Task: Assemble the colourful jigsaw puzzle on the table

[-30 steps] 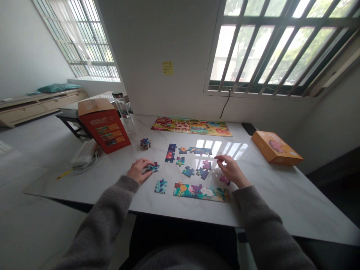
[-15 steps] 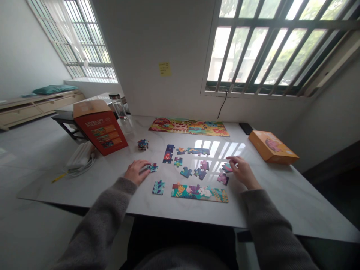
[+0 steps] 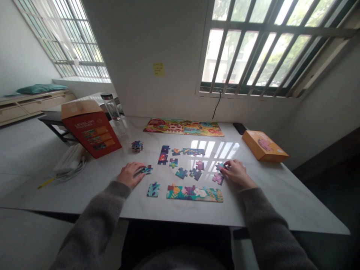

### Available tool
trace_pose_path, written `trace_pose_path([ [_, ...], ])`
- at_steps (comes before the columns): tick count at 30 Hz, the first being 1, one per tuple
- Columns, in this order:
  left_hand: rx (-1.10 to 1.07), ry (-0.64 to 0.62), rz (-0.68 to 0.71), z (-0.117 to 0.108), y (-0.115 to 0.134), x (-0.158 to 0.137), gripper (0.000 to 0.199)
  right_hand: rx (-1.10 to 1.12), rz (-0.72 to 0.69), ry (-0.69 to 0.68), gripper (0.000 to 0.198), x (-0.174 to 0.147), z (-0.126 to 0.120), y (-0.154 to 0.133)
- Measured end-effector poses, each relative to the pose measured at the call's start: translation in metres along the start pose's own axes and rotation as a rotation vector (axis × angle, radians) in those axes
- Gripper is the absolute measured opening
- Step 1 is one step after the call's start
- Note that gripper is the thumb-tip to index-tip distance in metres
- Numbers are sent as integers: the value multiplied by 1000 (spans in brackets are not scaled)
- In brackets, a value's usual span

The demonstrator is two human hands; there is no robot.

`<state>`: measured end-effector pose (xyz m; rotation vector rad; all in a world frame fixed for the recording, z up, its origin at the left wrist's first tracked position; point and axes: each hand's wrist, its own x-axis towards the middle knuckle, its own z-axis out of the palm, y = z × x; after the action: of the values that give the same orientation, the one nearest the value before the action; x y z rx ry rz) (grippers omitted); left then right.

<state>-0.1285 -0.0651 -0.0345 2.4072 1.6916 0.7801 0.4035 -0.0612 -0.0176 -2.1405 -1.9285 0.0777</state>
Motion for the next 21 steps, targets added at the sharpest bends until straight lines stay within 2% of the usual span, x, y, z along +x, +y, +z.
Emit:
trace_pose_path([
  [3,1,-10,-7,0,1,0,34,18,-1,-25,35,-1,2,-5],
  [8,-12,-3,-12,0,3,1,33,-3,-45,15,44,-1,7,-4],
  [11,-44,12,-9,1,5,2,35,12,-27,0,40,0,8,-5],
  [17,-250,6,-26,2,9,5,42,66,-54,-10,35,0,5,-9],
  [21,-311,38,-25,4,12,7,45,74,-69,8,42,0,6,-10],
])
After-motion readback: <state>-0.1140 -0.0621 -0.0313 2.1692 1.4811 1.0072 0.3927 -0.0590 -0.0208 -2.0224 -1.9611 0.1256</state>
